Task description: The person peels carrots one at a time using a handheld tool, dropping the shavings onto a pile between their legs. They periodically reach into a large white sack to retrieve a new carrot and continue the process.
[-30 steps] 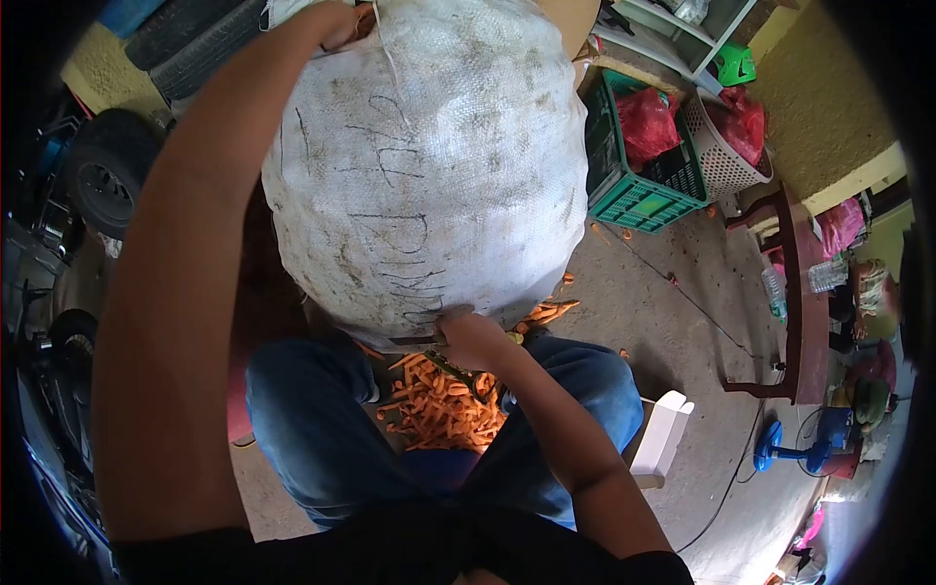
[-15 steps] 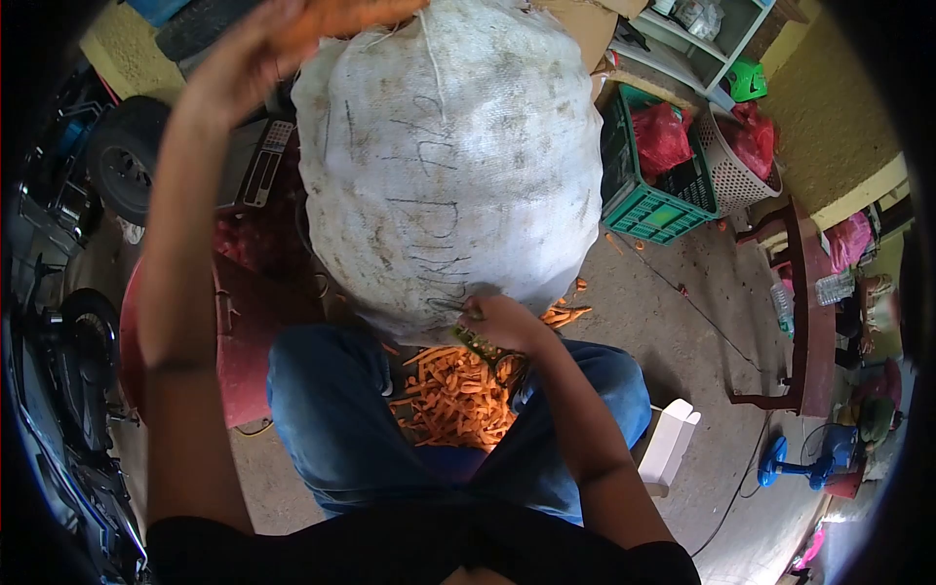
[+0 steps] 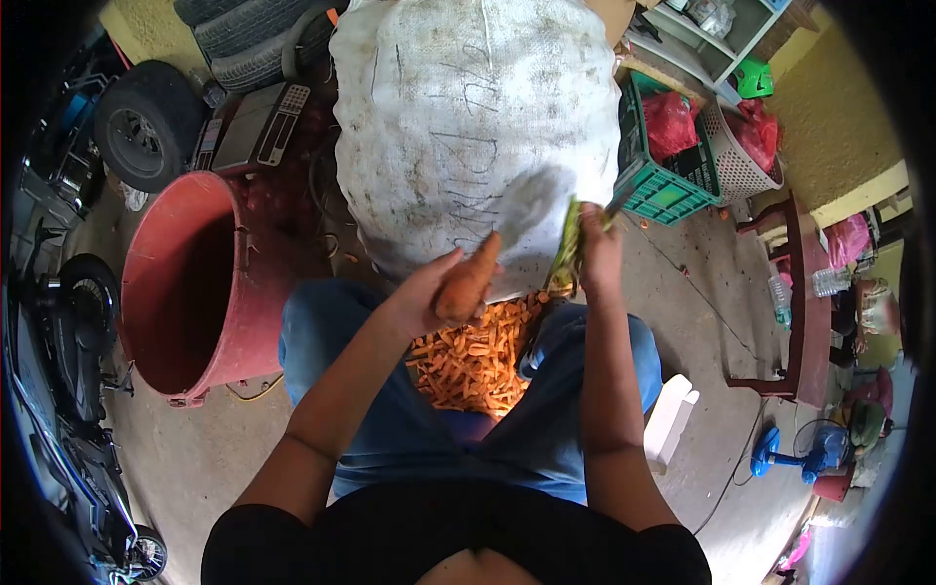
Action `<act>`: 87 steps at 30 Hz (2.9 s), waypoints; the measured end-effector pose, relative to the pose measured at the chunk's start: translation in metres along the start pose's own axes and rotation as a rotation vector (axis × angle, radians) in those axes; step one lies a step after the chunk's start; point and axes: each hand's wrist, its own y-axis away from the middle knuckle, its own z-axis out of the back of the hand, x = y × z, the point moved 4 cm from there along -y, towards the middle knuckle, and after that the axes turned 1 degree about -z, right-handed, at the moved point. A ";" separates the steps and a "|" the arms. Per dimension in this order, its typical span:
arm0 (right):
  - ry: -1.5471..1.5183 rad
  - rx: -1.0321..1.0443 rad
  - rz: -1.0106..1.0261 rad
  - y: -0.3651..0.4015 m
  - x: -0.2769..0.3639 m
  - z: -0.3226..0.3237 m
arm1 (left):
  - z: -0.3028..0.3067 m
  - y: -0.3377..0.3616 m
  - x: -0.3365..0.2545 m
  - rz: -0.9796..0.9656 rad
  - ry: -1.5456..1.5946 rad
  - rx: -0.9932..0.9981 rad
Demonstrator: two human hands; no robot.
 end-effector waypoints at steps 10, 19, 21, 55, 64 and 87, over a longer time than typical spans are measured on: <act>0.021 -0.076 0.076 0.046 -0.020 -0.046 | 0.012 -0.023 0.040 -0.020 0.137 -0.323; 0.270 -0.027 0.189 0.049 -0.031 -0.068 | 0.013 -0.025 0.042 -0.072 0.215 -0.310; 0.362 -0.040 0.233 0.053 -0.025 -0.070 | 0.017 -0.025 0.043 -0.067 0.208 -0.343; 0.337 -0.108 0.334 0.057 0.008 -0.061 | 0.003 -0.015 0.037 0.079 -0.050 -0.072; 0.577 -0.348 0.318 0.007 -0.006 -0.028 | -0.018 0.002 0.036 0.176 -0.363 -0.324; 0.489 -0.339 0.307 0.004 0.010 -0.015 | -0.009 -0.007 0.039 0.201 -0.190 -0.263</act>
